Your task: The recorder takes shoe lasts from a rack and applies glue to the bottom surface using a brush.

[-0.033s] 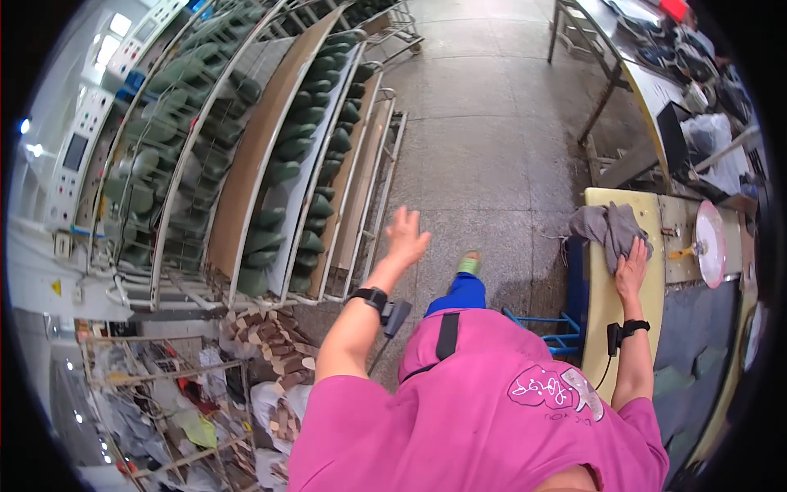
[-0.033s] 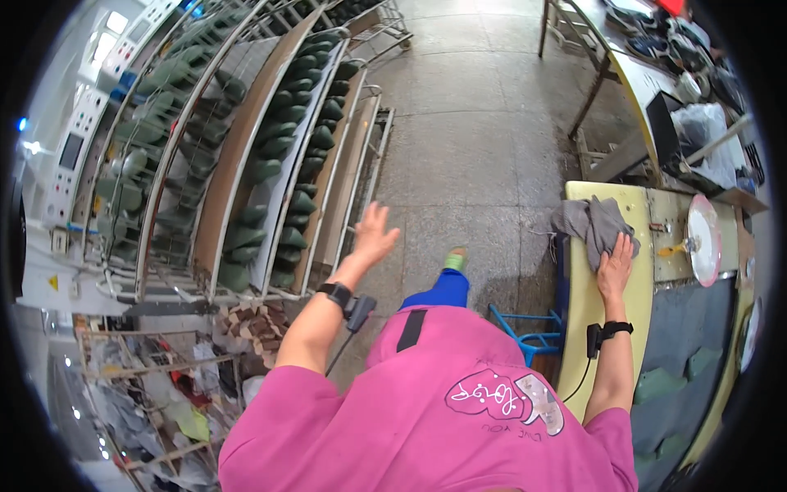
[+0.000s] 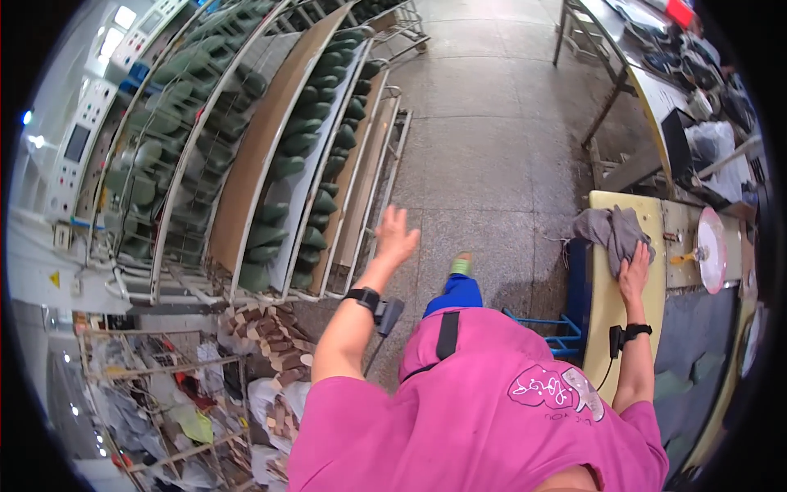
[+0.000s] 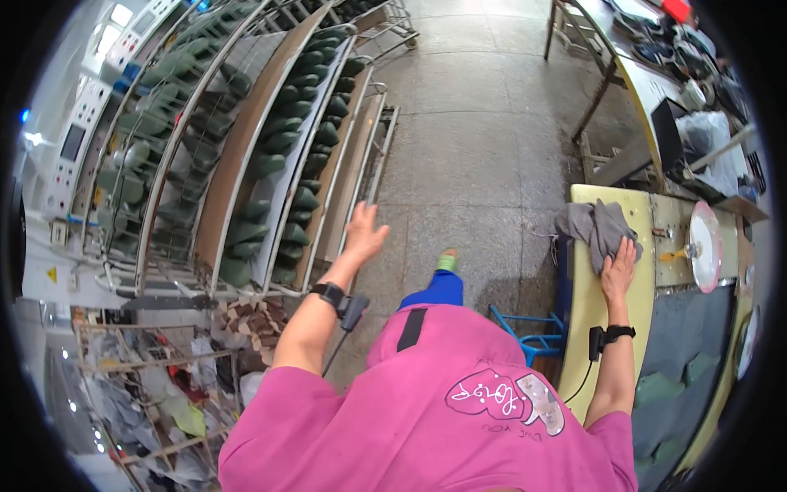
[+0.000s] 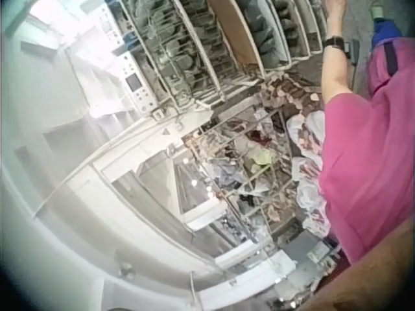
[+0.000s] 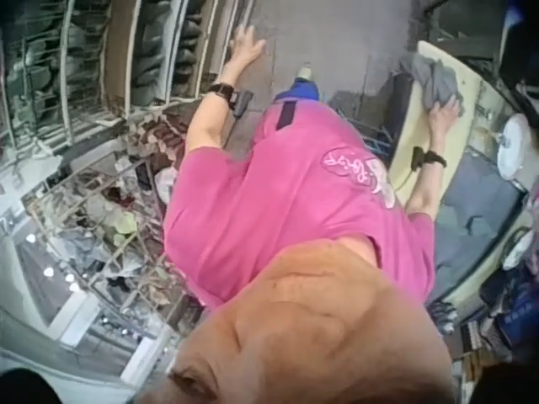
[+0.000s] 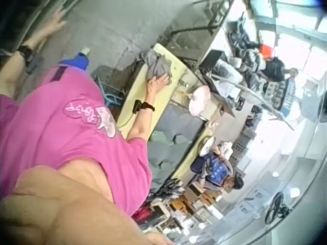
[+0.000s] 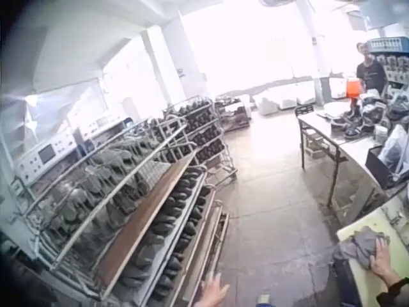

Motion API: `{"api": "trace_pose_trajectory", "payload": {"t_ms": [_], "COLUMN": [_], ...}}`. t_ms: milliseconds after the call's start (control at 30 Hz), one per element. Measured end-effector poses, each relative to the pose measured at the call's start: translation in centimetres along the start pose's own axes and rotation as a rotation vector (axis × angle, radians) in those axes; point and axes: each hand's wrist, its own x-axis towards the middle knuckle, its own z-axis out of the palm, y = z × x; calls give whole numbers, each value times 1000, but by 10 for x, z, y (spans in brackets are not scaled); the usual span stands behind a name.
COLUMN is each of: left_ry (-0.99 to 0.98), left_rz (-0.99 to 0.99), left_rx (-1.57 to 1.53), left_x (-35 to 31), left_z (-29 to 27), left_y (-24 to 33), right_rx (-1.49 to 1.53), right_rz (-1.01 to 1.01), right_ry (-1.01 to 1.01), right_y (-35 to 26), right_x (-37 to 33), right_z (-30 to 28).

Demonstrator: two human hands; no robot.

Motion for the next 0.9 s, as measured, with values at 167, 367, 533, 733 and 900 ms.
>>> {"api": "trace_pose_trajectory", "payload": {"t_ms": [167, 367, 533, 733, 900], "left_ry": [350, 412, 66, 421, 218], "left_rz": [-242, -357, -532, -224, -234], "left_rx": [-103, 295, 358, 458, 373], "left_x": [-5, 13, 40, 31, 13], "left_z": [-68, -109, -127, -72, -70], "left_y": [-112, -182, -223, -352, -327], "right_rx": [262, 653, 768, 721, 642], "right_rz": [-239, -407, -857, -1109, -930], "right_ry": [133, -226, -427, -456, -455], "right_y": [-103, -322, -516, -734, -837], "right_x": [40, 74, 67, 40, 36], "right_z": [-57, -32, 3, 35, 97]}}
